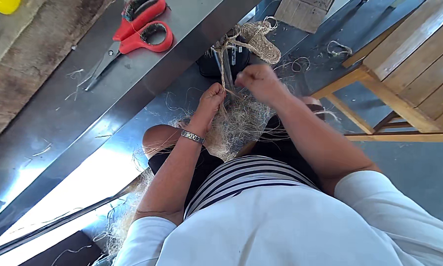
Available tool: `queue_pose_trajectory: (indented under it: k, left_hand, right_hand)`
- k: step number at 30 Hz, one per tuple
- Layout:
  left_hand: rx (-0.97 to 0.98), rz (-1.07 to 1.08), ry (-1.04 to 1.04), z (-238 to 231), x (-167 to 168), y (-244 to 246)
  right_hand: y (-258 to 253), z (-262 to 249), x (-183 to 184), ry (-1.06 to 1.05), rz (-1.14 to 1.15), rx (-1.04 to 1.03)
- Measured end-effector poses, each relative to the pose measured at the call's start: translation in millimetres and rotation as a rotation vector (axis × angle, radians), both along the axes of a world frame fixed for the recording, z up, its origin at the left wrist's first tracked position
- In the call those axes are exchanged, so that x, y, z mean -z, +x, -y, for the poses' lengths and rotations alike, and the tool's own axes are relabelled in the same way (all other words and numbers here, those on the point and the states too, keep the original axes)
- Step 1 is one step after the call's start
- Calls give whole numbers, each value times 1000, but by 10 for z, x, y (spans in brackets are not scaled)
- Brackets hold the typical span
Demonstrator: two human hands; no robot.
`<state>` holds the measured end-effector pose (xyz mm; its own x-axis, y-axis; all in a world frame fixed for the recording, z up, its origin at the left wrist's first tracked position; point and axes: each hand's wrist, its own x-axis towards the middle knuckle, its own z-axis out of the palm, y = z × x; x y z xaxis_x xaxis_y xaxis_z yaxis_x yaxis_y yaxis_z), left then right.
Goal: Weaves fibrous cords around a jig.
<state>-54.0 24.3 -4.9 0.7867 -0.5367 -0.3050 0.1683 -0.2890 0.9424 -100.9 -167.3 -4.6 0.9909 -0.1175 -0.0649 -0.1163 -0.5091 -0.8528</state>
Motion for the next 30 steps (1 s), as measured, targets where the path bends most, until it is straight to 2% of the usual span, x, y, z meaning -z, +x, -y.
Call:
queue_pose_trajectory:
  k: [3,6,8,13,19,23,26,30]
  left_hand:
    - [6,14,-13,9,1,-5]
    - [18,128,34,-3,50,16]
    - [53,262,140,-33,97,46]
    - [146,472,422,-36,-7,28]
    - [304,442,605,-120,-278,91]
    - [305,477,769,-124,-497,78]
    - [259,534,786,-114,-541,14]
    - [115,618,658,-60,-379,-169]
  right_hand:
    - [-13,-200,-26,117,-109,-154]
    - [-3,-283,-39,413,-222,-131]
    - [12,-299,-52,491,-245,-92]
    - [72,-254,-16,419,-137,-74]
    - [97,-210,46,329,-42,-94]
    - [100,-257,8,219,29,-122]
    - [78,-321,-6,91,102,-102]
    - [-10,-520,0,48,139,48]
